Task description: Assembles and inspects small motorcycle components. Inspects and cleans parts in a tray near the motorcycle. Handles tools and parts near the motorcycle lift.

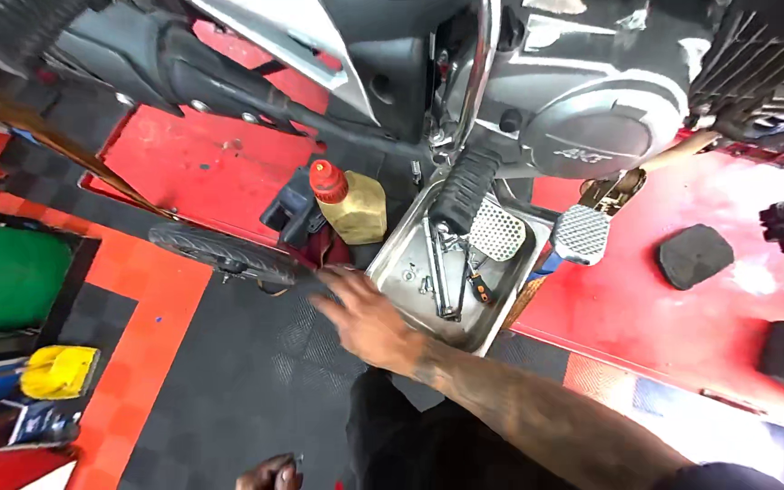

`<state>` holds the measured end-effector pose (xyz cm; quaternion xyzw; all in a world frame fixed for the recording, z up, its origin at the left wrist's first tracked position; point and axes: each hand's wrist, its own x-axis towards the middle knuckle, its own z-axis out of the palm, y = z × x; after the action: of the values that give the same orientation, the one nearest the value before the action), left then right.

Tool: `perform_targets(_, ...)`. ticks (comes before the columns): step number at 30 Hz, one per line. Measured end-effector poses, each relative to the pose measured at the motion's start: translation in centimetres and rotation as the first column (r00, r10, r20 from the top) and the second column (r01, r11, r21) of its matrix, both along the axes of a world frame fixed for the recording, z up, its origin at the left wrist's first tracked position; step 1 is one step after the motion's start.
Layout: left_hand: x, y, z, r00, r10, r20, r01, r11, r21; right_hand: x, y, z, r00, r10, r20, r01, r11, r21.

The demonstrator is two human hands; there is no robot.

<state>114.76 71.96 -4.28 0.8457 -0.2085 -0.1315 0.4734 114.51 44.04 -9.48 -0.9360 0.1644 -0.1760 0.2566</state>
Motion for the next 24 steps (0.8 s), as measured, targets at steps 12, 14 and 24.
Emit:
perform_targets(12, 0.4, -6.0, -1.2, 0.984, -0.175, 0.020, 0.172, 0.980, 0.102, -15.8, -10.1, -3.6, 0.701, -0.375, -0.606, 0.434, 0.899, -0.055)
perform_targets(14, 0.3, -7.0, -1.0, 0.978, -0.207, 0.036, 0.201, 0.972, 0.125, -15.4, -10.7, -3.8, 0.675, -0.377, -0.635, 0.464, 0.885, -0.032)
perform_targets(24, -0.4, -7.6, -0.7, 0.980, -0.198, 0.027, 0.193, 0.973, 0.126, -15.1, -11.1, -4.2, 0.651, -0.392, -0.650, 0.536, 0.844, 0.028)
